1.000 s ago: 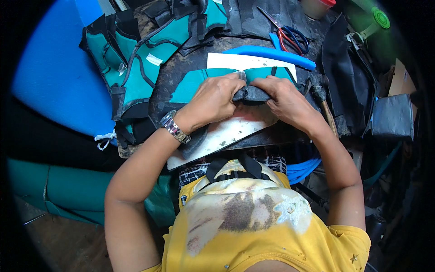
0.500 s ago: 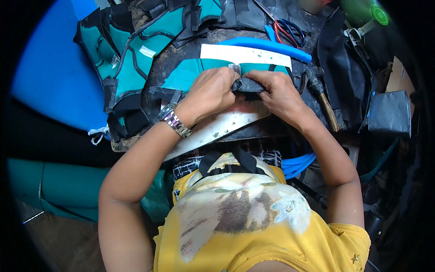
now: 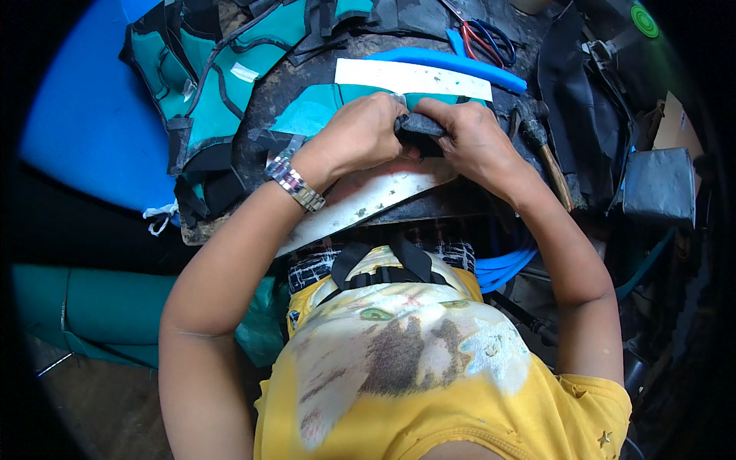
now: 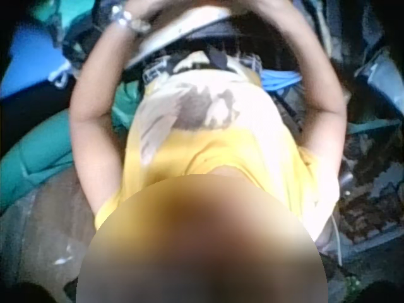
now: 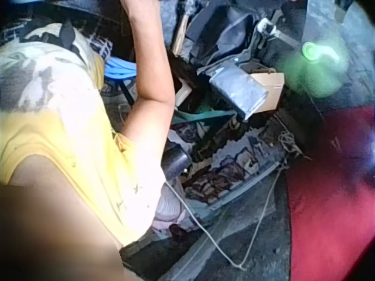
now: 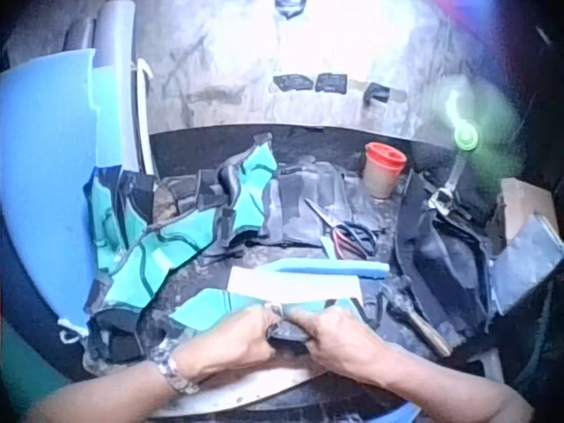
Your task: The person assembles life jackets by hand, using a hammer to secure black fabric pieces onto green foam panels. They repeatedly position the fabric, strike it with the hammer, and adjust the pieces. The person also uses scissors to trim a blue foam strip and places it on the assembly.
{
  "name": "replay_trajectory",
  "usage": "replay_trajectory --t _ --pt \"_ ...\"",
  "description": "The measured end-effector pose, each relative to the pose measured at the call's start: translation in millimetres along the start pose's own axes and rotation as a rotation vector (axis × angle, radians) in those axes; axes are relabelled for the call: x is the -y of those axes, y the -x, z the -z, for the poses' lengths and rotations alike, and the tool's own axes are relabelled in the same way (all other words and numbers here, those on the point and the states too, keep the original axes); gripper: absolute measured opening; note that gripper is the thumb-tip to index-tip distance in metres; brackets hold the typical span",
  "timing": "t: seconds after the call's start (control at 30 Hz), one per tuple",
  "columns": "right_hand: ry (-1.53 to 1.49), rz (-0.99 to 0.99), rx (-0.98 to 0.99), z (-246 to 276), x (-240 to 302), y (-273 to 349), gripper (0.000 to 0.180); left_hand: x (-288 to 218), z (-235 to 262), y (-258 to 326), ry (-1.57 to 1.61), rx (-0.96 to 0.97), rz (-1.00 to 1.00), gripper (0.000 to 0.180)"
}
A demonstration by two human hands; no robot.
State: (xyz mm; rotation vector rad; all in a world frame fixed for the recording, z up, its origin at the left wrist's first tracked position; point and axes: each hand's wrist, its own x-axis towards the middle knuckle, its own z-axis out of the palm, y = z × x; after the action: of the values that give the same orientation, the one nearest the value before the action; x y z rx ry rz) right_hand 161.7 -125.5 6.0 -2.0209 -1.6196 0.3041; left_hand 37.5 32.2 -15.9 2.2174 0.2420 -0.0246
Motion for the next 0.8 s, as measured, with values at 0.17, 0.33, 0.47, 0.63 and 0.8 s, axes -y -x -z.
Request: replay_trajectory --t 0.17,0.33,0.47,0.63,0.8 --pt "-0.16 0.008 0.034 -0.5 2.4 10.0 0.032 -7.4 -6.7 6.0 -0.165 -0.154 0.033 0.016" --pt "-0.03 0.151 -0.078 -10.0 10.9 21.6 0.038 -9.5 -11.9 9.3 -0.2 -0.25 -0.029 0.02" --pt "0.099 0.173 -0.168 -12.5 9.9 23.2 0.039 -10.6 -13.0 12.3 -0.222 -0.221 0.068 0.023" --pt "0.07 0.128 -0.049 -5.3 6.4 19.4 0.038 -11.4 -17.3 14.4 -0.222 -0.318 -0.025 0.019" --pt "0.076 0.1 0.134 7.0 9.5 9.6 0.035 -10.1 -17.2 14.5 -0.281 -0.283 -0.034 0.019"
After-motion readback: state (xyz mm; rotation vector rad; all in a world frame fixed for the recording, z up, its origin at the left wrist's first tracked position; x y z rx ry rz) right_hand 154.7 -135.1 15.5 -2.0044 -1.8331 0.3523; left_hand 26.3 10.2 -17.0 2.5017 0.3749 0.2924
